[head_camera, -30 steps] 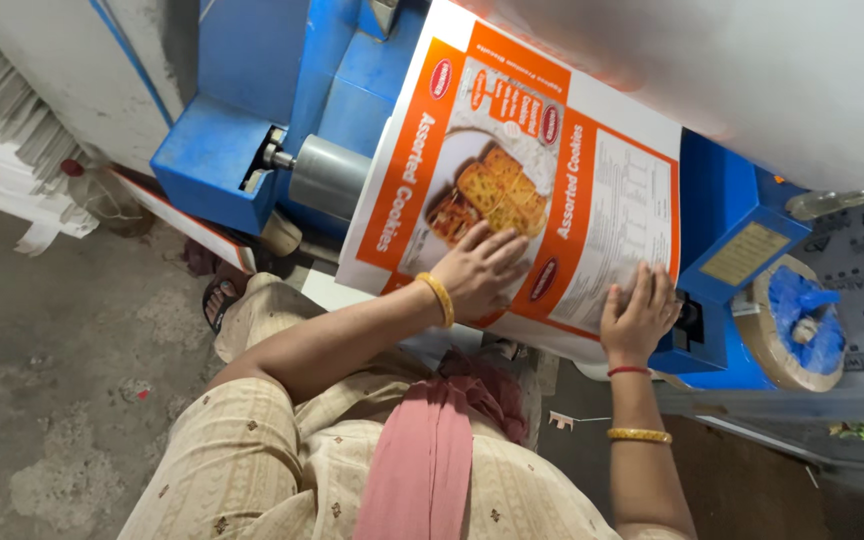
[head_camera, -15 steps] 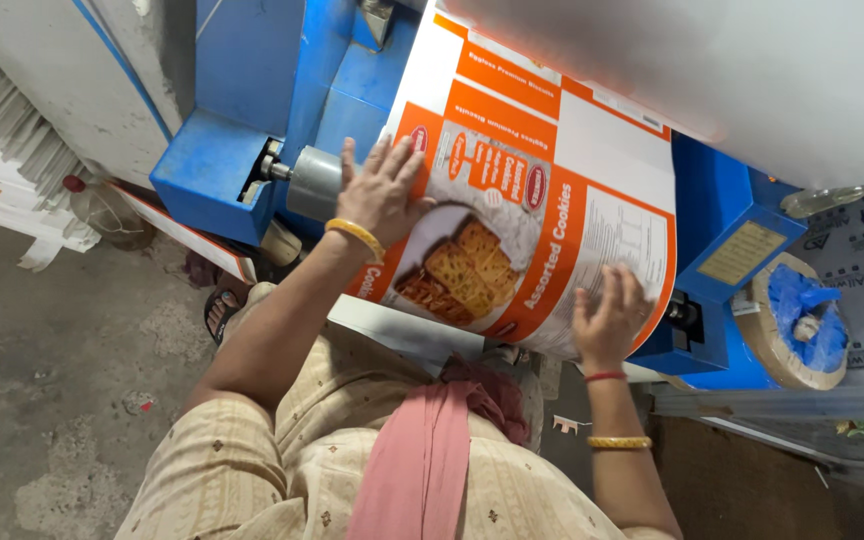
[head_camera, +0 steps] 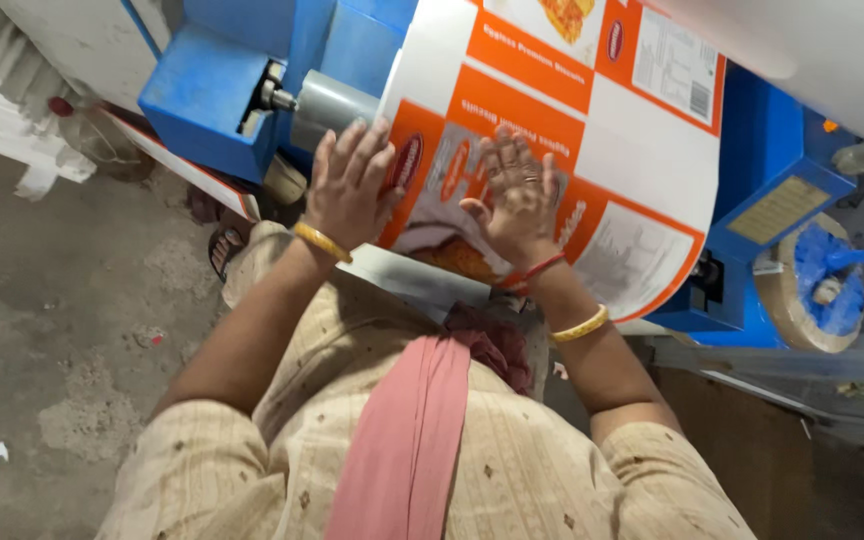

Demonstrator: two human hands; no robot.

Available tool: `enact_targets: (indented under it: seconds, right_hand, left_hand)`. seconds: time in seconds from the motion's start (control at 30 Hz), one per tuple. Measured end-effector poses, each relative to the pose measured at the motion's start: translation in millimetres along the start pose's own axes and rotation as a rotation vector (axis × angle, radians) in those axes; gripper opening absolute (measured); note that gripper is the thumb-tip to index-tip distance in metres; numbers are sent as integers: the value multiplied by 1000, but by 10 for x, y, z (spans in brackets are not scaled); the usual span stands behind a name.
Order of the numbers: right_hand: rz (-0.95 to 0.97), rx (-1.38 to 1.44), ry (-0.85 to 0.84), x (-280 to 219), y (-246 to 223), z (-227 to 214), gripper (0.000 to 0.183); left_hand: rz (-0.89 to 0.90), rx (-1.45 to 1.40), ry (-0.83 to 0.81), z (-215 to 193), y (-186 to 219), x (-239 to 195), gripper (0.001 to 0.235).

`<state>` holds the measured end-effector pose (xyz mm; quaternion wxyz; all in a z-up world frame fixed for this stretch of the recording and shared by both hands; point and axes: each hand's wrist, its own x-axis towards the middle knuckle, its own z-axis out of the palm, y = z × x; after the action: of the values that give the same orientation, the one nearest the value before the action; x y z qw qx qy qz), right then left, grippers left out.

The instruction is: The person wraps a large roll of printed packaging material around a blue cylindrical machine, smoothing the surface with both hands. They briefly pause to handle a small pink box labeled 'Atta Biscuit' before resuming the wrapping process.

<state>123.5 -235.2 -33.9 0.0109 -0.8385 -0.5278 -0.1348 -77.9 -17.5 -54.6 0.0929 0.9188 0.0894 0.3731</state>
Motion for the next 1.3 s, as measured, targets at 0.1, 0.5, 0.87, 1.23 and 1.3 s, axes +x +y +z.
enact_targets:
  seconds: [0.1,0.5,0.87,1.23,1.3]
  right_hand:
    - [92,81,5,98,238,-49,94]
    - [548,43,1,-501,1850,-10,64]
    - [872,86,153,-1347,2337,-61,60]
    - [603,41,459,-1803,1752,129,55]
    - [578,61,476,-1831,1686,114,56]
  left_hand:
    - [31,16,80,-90,101,-171,44]
    - [12,-18,111,-62,91,-745,29]
    - [72,-62,142,-146,281,-338,17]
    - [339,-305,-185,336,1075,277,44]
    - [353,-277,-207,405,1093,345,49]
